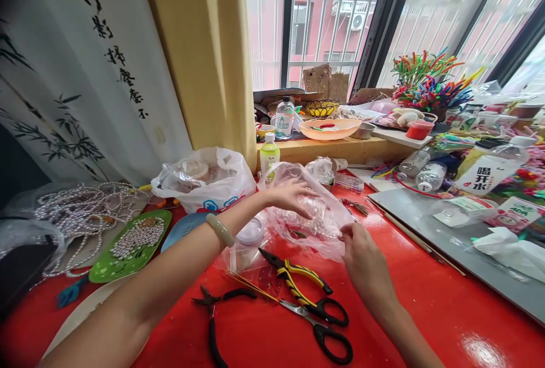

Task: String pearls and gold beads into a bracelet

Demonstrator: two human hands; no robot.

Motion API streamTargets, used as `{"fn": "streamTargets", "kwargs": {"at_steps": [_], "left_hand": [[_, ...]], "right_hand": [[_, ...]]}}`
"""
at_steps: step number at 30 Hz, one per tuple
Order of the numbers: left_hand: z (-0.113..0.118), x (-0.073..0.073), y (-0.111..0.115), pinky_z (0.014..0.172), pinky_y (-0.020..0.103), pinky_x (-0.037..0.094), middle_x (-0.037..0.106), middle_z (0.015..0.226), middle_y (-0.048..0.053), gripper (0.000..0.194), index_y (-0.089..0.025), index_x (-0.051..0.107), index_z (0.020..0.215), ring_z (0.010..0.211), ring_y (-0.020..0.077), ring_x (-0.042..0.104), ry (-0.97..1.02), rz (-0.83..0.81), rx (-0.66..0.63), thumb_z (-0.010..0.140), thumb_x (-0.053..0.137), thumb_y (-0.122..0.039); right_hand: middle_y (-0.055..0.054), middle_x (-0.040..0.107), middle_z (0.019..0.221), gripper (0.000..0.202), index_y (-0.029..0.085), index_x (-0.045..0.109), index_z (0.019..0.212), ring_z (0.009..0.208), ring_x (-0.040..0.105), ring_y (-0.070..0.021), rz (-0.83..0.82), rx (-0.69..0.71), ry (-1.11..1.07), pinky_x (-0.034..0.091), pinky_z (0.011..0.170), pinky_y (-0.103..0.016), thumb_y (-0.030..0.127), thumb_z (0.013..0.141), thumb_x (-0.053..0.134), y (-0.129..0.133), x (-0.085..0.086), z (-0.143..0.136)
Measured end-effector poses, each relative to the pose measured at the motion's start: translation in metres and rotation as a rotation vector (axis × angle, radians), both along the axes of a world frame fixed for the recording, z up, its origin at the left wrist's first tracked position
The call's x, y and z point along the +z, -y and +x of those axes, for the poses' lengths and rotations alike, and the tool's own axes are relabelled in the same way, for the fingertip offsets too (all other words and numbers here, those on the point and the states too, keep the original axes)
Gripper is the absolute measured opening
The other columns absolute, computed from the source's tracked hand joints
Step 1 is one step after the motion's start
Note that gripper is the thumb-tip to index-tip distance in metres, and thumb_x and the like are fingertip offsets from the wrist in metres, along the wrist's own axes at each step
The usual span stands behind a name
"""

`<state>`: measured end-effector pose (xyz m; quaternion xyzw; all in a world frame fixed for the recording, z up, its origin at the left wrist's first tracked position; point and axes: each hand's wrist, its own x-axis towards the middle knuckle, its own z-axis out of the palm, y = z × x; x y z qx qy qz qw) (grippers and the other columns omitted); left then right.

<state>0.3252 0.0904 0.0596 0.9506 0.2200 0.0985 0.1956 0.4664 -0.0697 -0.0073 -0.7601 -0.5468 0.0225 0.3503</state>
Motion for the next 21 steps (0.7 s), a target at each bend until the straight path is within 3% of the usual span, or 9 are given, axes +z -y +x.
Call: {"fn": "streamTargets", "kwargs": {"at_steps": [2, 5, 8, 10, 13, 17, 19, 21], "left_hand": [[-0.012, 0.009, 0.012, 0.095, 0.037, 0.032, 0.048, 0.125, 0.01, 0.053, -0.017, 0.051, 0.116, 0.118, 0.0251, 0.037, 0.066, -0.053, -0.085, 0.068, 0.061, -0.037], [-0.049, 0.028, 0.034, 0.085, 0.028, 0.042, 0.06, 0.109, 0.011, 0.036, -0.01, 0.055, 0.111, 0.097, 0.0161, 0.055, 0.19, -0.266, -0.118, 0.078, 0.051, -0.026], [-0.109, 0.042, 0.058, 0.079, 0.026, 0.045, 0.063, 0.103, 0.009, 0.03, -0.011, 0.058, 0.105, 0.09, 0.014, 0.058, 0.227, -0.367, -0.057, 0.077, 0.052, -0.021], [-0.155, 0.041, 0.078, 0.075, 0.024, 0.045, 0.066, 0.096, 0.007, 0.029, -0.012, 0.06, 0.102, 0.085, 0.0133, 0.06, 0.223, -0.343, 0.018, 0.075, 0.055, -0.02], [-0.219, 0.021, 0.113, 0.073, 0.024, 0.044, 0.068, 0.084, 0.005, 0.02, -0.013, 0.065, 0.09, 0.076, 0.0125, 0.06, 0.147, -0.215, 0.194, 0.074, 0.055, -0.017], [-0.275, -0.022, 0.162, 0.066, 0.023, 0.044, 0.067, 0.078, 0.003, 0.014, -0.016, 0.065, 0.082, 0.072, 0.0116, 0.058, 0.104, -0.048, 0.341, 0.077, 0.053, -0.018], [-0.289, -0.039, 0.179, 0.071, 0.026, 0.043, 0.066, 0.078, 0.003, 0.014, -0.017, 0.065, 0.079, 0.079, 0.0145, 0.055, 0.077, 0.111, 0.278, 0.078, 0.052, -0.017], [-0.296, -0.049, 0.191, 0.072, 0.027, 0.042, 0.065, 0.08, 0.002, 0.015, -0.018, 0.065, 0.079, 0.082, 0.0152, 0.052, 0.11, 0.213, 0.271, 0.079, 0.05, -0.016]], "right_hand": [[-0.01, 0.062, 0.084, 0.016, 0.019, 0.05, 0.083, 0.069, 0.063, -0.021, 0.016, 0.014, -0.021, 0.047, 0.053, -0.03, 0.027, 0.08, 0.036, 0.003, 0.004, 0.0], [-0.009, 0.065, 0.085, 0.02, 0.019, 0.053, 0.083, 0.068, 0.063, -0.0216, 0.089, 0.026, -0.032, 0.048, 0.061, -0.034, 0.033, 0.077, 0.042, 0.008, 0.011, -0.001], [-0.007, 0.067, 0.083, 0.025, 0.02, 0.058, 0.085, 0.074, 0.063, -0.023, 0.143, 0.068, -0.104, 0.049, 0.068, -0.036, 0.04, 0.072, 0.049, 0.011, 0.019, -0.011], [-0.005, 0.068, 0.081, 0.029, 0.021, 0.059, 0.087, 0.075, 0.064, -0.022, 0.132, 0.121, -0.241, 0.05, 0.068, -0.035, 0.043, 0.07, 0.053, 0.013, 0.022, -0.029], [-0.003, 0.068, 0.079, 0.029, 0.021, 0.061, 0.086, 0.072, 0.064, -0.0196, 0.05, 0.285, -0.43, 0.051, 0.066, -0.031, 0.044, 0.068, 0.057, 0.019, 0.023, -0.073], [-0.004, 0.067, 0.07, 0.022, 0.018, 0.061, 0.076, 0.067, 0.063, -0.0175, -0.092, 0.621, -0.398, 0.05, 0.059, -0.027, 0.038, 0.075, 0.053, 0.037, 0.02, -0.146], [-0.003, 0.067, 0.072, 0.018, 0.016, 0.06, 0.08, 0.065, 0.062, -0.0154, -0.123, 0.739, -0.293, 0.05, 0.058, -0.025, 0.03, 0.079, 0.049, 0.045, 0.015, -0.178], [-0.002, 0.066, 0.069, 0.018, 0.015, 0.059, 0.08, 0.06, 0.061, -0.0128, -0.151, 0.841, 0.007, 0.048, 0.054, -0.022, 0.022, 0.083, 0.042, 0.051, 0.009, -0.202]]}}
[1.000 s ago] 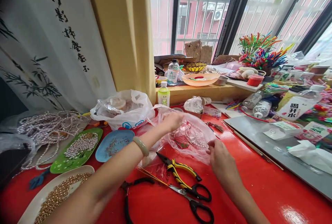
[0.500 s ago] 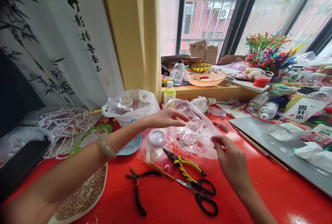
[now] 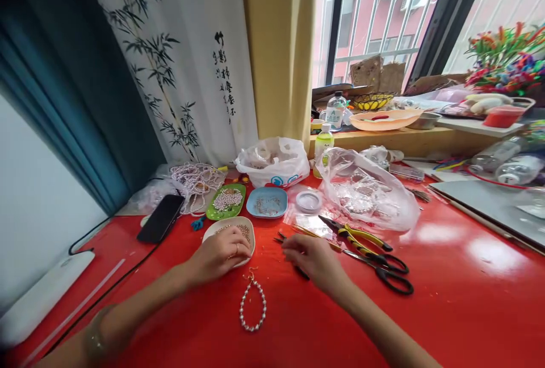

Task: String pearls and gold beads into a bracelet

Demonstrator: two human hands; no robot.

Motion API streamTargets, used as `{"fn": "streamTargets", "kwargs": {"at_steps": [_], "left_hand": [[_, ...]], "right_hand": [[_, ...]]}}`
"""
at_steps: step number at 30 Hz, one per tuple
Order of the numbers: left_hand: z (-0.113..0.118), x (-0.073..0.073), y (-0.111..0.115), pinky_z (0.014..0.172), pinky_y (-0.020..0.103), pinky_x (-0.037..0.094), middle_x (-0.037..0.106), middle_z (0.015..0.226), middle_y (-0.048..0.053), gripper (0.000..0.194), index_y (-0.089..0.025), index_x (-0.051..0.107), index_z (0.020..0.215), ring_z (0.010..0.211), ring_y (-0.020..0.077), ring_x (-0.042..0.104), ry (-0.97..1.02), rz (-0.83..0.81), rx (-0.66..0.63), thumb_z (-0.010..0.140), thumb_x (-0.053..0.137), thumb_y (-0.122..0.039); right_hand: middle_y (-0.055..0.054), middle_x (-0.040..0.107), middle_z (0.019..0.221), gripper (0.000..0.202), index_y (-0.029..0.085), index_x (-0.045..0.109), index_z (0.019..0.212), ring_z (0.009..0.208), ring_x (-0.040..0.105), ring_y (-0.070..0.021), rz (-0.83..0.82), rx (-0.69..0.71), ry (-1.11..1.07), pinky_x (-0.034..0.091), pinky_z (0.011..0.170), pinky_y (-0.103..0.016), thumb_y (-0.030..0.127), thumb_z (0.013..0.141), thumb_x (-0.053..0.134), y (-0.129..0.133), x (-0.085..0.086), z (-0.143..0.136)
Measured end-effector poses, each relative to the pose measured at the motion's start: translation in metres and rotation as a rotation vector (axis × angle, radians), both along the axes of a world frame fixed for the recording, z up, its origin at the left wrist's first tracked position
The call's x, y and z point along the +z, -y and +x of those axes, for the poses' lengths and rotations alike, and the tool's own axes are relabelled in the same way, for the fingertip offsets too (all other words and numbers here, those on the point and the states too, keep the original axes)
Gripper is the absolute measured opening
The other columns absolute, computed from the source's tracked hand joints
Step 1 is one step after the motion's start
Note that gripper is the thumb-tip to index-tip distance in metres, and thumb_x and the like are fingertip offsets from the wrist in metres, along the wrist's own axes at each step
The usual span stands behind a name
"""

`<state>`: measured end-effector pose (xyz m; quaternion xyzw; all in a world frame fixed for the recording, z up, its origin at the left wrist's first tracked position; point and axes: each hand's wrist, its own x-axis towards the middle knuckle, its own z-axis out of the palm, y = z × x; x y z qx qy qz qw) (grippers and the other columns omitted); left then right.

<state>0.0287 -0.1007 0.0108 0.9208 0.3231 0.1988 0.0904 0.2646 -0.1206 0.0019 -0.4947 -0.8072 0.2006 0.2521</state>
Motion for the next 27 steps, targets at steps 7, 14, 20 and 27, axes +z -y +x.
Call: {"fn": "streamTargets", "kwargs": {"at_steps": [7, 14, 20, 27], "left_hand": [[-0.015, -0.005, 0.03, 0.082, 0.028, 0.04, 0.066, 0.082, 0.0, 0.013, -0.018, 0.064, 0.078, 0.085, 0.0131, 0.054, 0.233, -0.035, 0.174, 0.078, 0.052, -0.015], [-0.035, -0.005, 0.044, 0.079, 0.027, 0.042, 0.067, 0.083, 0.002, 0.015, -0.02, 0.067, 0.079, 0.086, 0.0163, 0.056, 0.382, -0.127, 0.309, 0.076, 0.052, -0.017], [-0.038, 0.003, 0.031, 0.073, 0.027, 0.044, 0.066, 0.085, 0.004, 0.016, -0.018, 0.067, 0.078, 0.08, 0.0172, 0.059, 0.575, -0.305, 0.482, 0.072, 0.052, -0.02], [-0.004, -0.021, 0.025, 0.075, 0.031, 0.045, 0.065, 0.09, 0.008, 0.021, -0.013, 0.064, 0.082, 0.079, 0.0184, 0.059, 0.756, -0.674, 0.383, 0.062, 0.058, -0.012]], "right_hand": [[-0.004, 0.063, 0.078, 0.022, 0.016, 0.061, 0.08, 0.066, 0.06, -0.0135, 0.272, 0.283, 0.473, 0.04, 0.054, -0.022, 0.004, 0.078, 0.043, 0.006, -0.007, -0.044], [-0.008, 0.061, 0.069, 0.02, 0.011, 0.06, 0.07, 0.061, 0.058, -0.0165, 0.492, 0.419, 0.699, 0.034, 0.048, -0.024, -0.003, 0.073, 0.046, 0.004, -0.009, -0.06], [-0.007, 0.061, 0.066, 0.018, 0.011, 0.06, 0.069, 0.055, 0.056, -0.0158, 0.626, 0.515, 0.769, 0.029, 0.042, -0.026, -0.002, 0.072, 0.049, 0.002, -0.008, -0.067], [-0.004, 0.058, 0.059, 0.022, 0.014, 0.056, 0.062, 0.049, 0.052, -0.0139, 0.726, 0.421, 0.704, 0.029, 0.042, -0.025, -0.003, 0.071, 0.045, -0.003, -0.005, -0.06]]}}
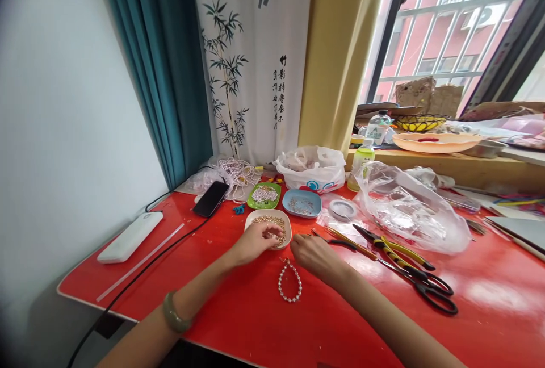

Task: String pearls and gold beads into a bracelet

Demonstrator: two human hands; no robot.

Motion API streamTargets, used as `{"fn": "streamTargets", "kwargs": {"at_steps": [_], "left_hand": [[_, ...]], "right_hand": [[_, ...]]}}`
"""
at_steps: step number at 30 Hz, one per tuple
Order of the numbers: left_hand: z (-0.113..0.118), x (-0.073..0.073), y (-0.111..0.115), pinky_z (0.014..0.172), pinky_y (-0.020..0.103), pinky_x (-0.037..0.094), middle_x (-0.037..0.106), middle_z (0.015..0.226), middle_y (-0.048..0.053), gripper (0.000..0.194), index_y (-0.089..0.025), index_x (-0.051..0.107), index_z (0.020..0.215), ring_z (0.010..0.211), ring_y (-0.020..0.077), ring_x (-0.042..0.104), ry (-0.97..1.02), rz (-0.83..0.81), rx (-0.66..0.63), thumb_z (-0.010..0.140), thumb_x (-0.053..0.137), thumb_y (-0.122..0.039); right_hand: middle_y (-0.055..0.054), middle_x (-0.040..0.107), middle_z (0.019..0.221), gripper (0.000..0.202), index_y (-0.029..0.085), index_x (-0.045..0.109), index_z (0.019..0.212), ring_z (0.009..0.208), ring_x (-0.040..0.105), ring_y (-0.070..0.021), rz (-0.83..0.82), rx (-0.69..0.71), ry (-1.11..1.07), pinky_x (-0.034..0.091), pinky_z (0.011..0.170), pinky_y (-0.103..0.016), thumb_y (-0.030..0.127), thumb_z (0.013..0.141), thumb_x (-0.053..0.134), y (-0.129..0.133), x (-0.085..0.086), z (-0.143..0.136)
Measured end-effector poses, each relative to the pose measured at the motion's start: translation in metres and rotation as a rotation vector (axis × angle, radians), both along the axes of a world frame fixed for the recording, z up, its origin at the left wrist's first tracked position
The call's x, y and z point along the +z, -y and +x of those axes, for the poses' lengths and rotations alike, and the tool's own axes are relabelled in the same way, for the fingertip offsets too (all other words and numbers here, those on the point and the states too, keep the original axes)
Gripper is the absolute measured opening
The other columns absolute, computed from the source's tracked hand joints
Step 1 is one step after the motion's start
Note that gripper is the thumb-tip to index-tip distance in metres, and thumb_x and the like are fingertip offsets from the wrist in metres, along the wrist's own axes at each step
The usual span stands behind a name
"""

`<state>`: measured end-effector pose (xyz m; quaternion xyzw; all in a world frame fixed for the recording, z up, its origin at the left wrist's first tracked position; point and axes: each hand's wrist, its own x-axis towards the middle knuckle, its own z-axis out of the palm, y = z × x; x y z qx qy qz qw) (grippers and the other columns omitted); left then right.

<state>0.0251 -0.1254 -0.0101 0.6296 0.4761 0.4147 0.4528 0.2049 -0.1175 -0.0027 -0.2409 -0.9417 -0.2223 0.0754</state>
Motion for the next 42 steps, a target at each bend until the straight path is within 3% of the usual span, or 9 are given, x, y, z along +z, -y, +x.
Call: {"fn": "streamTargets", "kwargs": {"at_steps": [2, 4, 8, 12, 18, 25, 31, 42], "left_hand": [[0.007, -0.004, -0.001, 0.067, 0.031, 0.048, 0.061, 0.099, 0.011, 0.031, -0.012, 0.06, 0.093, 0.068, 0.0148, 0.06, 0.075, -0.084, -0.04, 0.062, 0.059, -0.012], [0.011, -0.006, 0.0, 0.062, 0.03, 0.049, 0.062, 0.096, 0.012, 0.034, -0.01, 0.057, 0.097, 0.058, 0.0114, 0.058, 0.146, -0.167, -0.077, 0.063, 0.06, -0.015], [0.013, -0.005, 0.003, 0.064, 0.029, 0.048, 0.063, 0.069, 0.006, 0.036, -0.008, 0.061, 0.083, 0.055, 0.0109, 0.057, 0.238, -0.271, -0.116, 0.054, 0.071, -0.027], [0.01, -0.004, 0.006, 0.062, 0.031, 0.047, 0.06, 0.059, 0.002, 0.044, -0.009, 0.063, 0.073, 0.053, 0.0116, 0.056, 0.258, -0.326, -0.13, 0.042, 0.076, -0.038], [0.002, 0.002, 0.015, 0.065, 0.028, 0.046, 0.06, 0.058, 0.001, 0.035, -0.009, 0.064, 0.066, 0.054, 0.0098, 0.055, 0.254, -0.31, -0.126, 0.049, 0.073, -0.038], [-0.003, 0.008, 0.021, 0.058, 0.022, 0.045, 0.058, 0.057, 0.001, 0.021, -0.011, 0.064, 0.066, 0.051, 0.0074, 0.053, 0.335, -0.325, -0.119, 0.056, 0.07, -0.027], [-0.003, 0.008, 0.023, 0.054, 0.021, 0.045, 0.058, 0.054, -0.001, 0.018, -0.012, 0.063, 0.068, 0.05, 0.0076, 0.052, 0.387, -0.268, -0.061, 0.058, 0.069, -0.026], [0.0, 0.011, 0.025, 0.06, 0.025, 0.047, 0.062, 0.057, 0.0, 0.015, -0.013, 0.066, 0.066, 0.055, 0.0113, 0.056, 0.318, -0.172, 0.009, 0.058, 0.068, -0.025]], "right_hand": [[-0.004, 0.057, 0.061, 0.022, 0.014, 0.055, 0.064, 0.05, 0.052, -0.0138, 0.023, -0.039, -0.081, 0.031, 0.044, -0.025, 0.001, 0.076, 0.041, 0.002, 0.001, 0.003], [-0.004, 0.056, 0.061, 0.024, 0.014, 0.055, 0.068, 0.05, 0.053, -0.0134, 0.034, -0.062, -0.16, 0.033, 0.045, -0.024, 0.006, 0.08, 0.036, 0.005, 0.0, 0.004], [-0.004, 0.056, 0.061, 0.026, 0.015, 0.055, 0.072, 0.052, 0.054, -0.0127, 0.034, -0.035, -0.267, 0.038, 0.048, -0.024, 0.011, 0.084, 0.032, 0.01, -0.004, 0.001], [-0.004, 0.056, 0.061, 0.028, 0.016, 0.055, 0.072, 0.054, 0.055, -0.0134, 0.022, 0.017, -0.369, 0.041, 0.05, -0.025, 0.014, 0.086, 0.03, 0.014, -0.006, -0.002], [-0.005, 0.059, 0.062, 0.022, 0.016, 0.056, 0.072, 0.055, 0.056, -0.0142, -0.005, 0.078, -0.543, 0.043, 0.05, -0.026, 0.013, 0.084, 0.037, 0.023, -0.004, -0.005], [-0.003, 0.064, 0.074, 0.013, 0.02, 0.061, 0.081, 0.064, 0.06, -0.0142, -0.522, -0.04, -0.965, 0.049, 0.059, -0.027, 0.025, 0.08, 0.049, 0.03, -0.001, -0.008], [-0.002, 0.064, 0.067, 0.012, 0.02, 0.061, 0.079, 0.062, 0.061, -0.0139, -0.98, -0.093, -1.201, 0.05, 0.058, -0.027, 0.029, 0.074, 0.054, 0.032, 0.001, -0.009], [-0.001, 0.062, 0.067, 0.017, 0.017, 0.056, 0.072, 0.064, 0.06, -0.0119, -1.305, -0.044, -1.3, 0.049, 0.065, -0.028, 0.033, 0.07, 0.062, 0.037, 0.004, -0.013]]}}
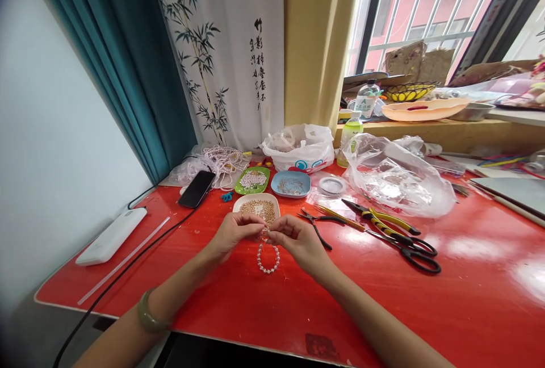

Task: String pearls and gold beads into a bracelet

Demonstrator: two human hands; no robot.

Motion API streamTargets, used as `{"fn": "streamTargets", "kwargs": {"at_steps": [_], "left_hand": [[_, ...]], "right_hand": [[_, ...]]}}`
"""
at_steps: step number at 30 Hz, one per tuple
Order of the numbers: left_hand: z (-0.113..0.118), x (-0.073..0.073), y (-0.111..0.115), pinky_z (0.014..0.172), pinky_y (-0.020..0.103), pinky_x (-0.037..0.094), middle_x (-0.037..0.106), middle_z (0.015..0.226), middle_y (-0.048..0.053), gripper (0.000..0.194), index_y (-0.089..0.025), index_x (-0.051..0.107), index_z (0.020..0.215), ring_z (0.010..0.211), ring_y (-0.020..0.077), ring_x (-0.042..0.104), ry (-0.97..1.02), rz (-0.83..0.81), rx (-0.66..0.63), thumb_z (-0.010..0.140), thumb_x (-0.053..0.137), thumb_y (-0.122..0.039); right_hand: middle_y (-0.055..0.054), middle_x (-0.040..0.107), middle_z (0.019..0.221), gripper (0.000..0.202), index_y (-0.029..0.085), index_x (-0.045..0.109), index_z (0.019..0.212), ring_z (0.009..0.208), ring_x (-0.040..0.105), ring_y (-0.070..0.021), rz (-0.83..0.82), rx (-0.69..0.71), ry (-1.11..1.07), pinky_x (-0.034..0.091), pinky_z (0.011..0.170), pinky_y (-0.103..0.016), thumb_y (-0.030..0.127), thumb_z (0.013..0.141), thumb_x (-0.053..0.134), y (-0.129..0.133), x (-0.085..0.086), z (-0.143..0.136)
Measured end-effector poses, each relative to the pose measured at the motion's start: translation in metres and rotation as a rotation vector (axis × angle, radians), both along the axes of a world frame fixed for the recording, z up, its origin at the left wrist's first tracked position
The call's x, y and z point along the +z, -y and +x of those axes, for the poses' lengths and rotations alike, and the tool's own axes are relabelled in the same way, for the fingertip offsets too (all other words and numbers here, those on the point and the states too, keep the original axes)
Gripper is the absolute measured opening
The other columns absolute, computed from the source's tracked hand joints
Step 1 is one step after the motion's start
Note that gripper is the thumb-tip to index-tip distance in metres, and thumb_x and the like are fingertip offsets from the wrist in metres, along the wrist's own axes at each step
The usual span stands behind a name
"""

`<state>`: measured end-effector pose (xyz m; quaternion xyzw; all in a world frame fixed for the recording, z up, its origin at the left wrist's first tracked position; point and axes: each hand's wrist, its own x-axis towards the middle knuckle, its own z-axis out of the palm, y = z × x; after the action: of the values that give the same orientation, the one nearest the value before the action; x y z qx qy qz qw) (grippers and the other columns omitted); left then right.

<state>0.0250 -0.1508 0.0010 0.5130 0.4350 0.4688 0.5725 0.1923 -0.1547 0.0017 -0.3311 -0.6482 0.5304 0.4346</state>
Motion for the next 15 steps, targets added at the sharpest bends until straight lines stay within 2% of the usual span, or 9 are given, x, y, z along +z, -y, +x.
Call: {"fn": "streamTargets", "kwargs": {"at_steps": [15], "left_hand": [[0.0003, -0.0067, -0.001, 0.059, 0.023, 0.046, 0.065, 0.061, 0.002, 0.015, -0.012, 0.066, 0.07, 0.058, 0.0114, 0.057, -0.066, 0.04, -0.029, 0.061, 0.066, -0.025]], "right_hand": [[0.001, 0.063, 0.061, 0.012, 0.017, 0.06, 0.07, 0.059, 0.06, -0.0098, -0.102, 0.039, 0.0, 0.049, 0.063, -0.025, 0.027, 0.067, 0.064, -0.0007, 0.0019, -0.0008]]}}
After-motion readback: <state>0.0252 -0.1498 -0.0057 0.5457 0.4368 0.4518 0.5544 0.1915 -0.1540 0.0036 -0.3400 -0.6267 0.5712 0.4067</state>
